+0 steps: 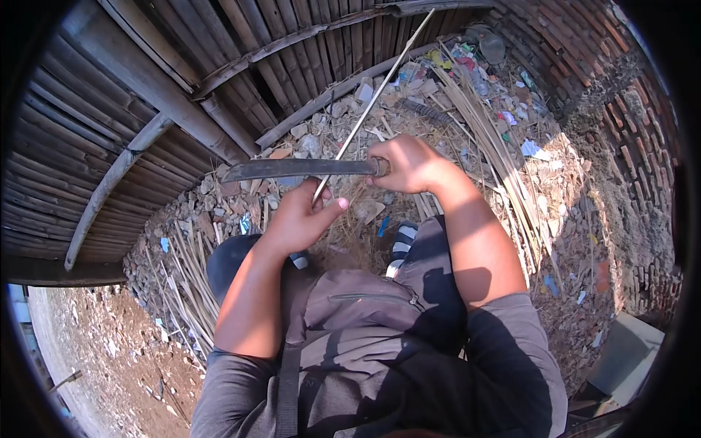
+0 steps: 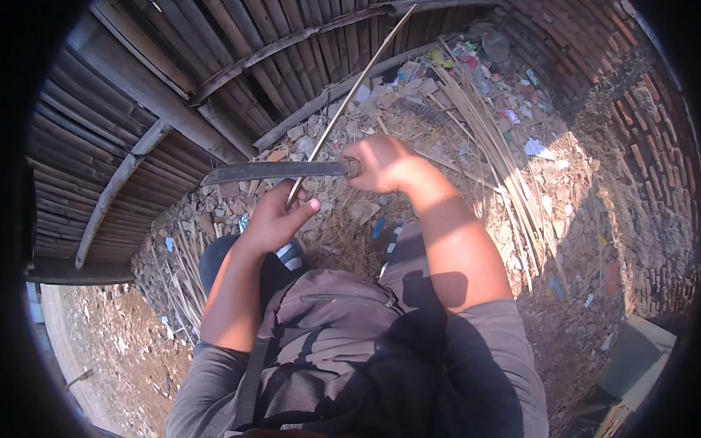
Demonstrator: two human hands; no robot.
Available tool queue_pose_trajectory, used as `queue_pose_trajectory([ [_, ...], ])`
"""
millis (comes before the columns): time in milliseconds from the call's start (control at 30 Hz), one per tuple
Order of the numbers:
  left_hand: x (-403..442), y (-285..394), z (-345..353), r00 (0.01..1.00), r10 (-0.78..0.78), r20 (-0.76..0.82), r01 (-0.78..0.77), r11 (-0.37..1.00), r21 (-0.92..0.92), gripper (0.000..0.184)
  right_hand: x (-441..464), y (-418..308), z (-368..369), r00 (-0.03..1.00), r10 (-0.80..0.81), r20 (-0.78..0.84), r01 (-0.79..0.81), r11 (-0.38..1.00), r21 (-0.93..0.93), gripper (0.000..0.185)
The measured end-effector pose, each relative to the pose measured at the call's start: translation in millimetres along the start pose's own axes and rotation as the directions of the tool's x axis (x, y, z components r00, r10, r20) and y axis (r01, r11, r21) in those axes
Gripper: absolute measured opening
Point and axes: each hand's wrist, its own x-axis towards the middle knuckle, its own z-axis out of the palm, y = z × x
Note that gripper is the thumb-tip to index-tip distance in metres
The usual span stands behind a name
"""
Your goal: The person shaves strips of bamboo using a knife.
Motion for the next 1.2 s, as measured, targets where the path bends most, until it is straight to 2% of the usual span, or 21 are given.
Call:
queue_pose_trajectory([
  [67,-3,3,-3,0.999,-0.038,0.002,0.038,0.999,0.008,0.039,1,9,3,1.0,-0.024,-0.017,0.026,0.996,0.083,0.038],
  [100,-3,4,-4,0.999,-0.054,0.003,0.054,0.999,0.009,0.039,3,22,3,0.999,-0.035,-0.037,0.042,0.975,0.216,0.039],
  [200,-2,2,-5,0.998,-0.056,-0.003,0.055,0.998,-0.028,0.038,4,43,1,0.94,0.043,-0.338,-0.011,0.995,0.096,0.042],
  [233,-2,4,-5,0.998,-0.065,-0.005,0.065,0.998,-0.018,0.038,2,45,-4,0.95,0.1,-0.296,-0.056,0.987,0.152,0.044],
  [333,0,8,-2,0.997,-0.074,-0.01,0.074,0.997,0.035,0.039,-2,30,1,0.929,0.052,-0.367,-0.032,0.998,0.058,0.044],
  [367,0,6,-2,0.998,-0.062,-0.014,0.063,0.996,0.069,0.04,-4,23,0,0.954,0.087,-0.288,-0.07,0.995,0.071,0.041],
  [467,2,0,0,0.999,0.001,-0.043,0.007,0.983,0.184,0.051,-3,4,0,0.997,0.008,-0.08,-0.012,0.999,-0.041,0.037],
  [500,2,3,-1,0.998,0.028,-0.056,-0.014,0.974,0.227,0.057,-2,-11,-10,0.992,0.102,0.076,-0.091,0.987,-0.13,0.049],
  [600,-2,19,-10,0.997,-0.075,-0.03,0.08,0.95,0.302,0.048,2,7,-9,0.987,0.123,0.099,-0.127,0.992,0.029,0.05],
  [633,-3,18,-10,0.997,-0.069,-0.039,0.078,0.954,0.289,0.048,2,19,-9,0.997,0.075,0.006,-0.076,0.992,0.098,0.053],
  [733,-2,15,-9,0.996,-0.047,-0.07,0.064,0.962,0.266,0.048,1,40,-13,0.957,0.22,-0.19,-0.21,0.975,0.072,0.057],
  [767,-2,14,-8,0.996,-0.043,-0.075,0.062,0.959,0.276,0.049,-1,46,-11,0.955,0.194,-0.226,-0.18,0.98,0.08,0.059],
  [867,1,10,-6,0.996,-0.013,-0.086,0.039,0.953,0.301,0.049,-4,39,-4,0.968,0.142,-0.209,-0.138,0.99,0.032,0.056],
  [900,1,9,-5,0.996,-0.002,-0.091,0.03,0.95,0.309,0.049,-5,15,-15,0.973,0.221,-0.063,-0.22,0.975,0.023,0.052],
  [1000,1,11,-7,0.997,0.003,-0.071,0.022,0.939,0.344,0.05,-5,-6,-15,0.98,0.18,0.085,-0.178,0.983,-0.038,0.051],
  [1033,0,12,-8,0.997,0.013,-0.075,0.014,0.941,0.339,0.053,-6,-8,-18,0.984,0.156,0.087,-0.151,0.987,-0.061,0.053],
  [1133,-2,9,-9,0.995,0.048,-0.09,-0.017,0.945,0.326,0.058,-1,22,-16,0.996,0.083,0.021,-0.084,0.992,0.09,0.057],
  [1200,0,2,-10,0.989,0.091,-0.115,-0.049,0.946,0.32,0.057,2,49,-10,0.979,0.131,-0.155,-0.111,0.985,0.132,0.064],
])
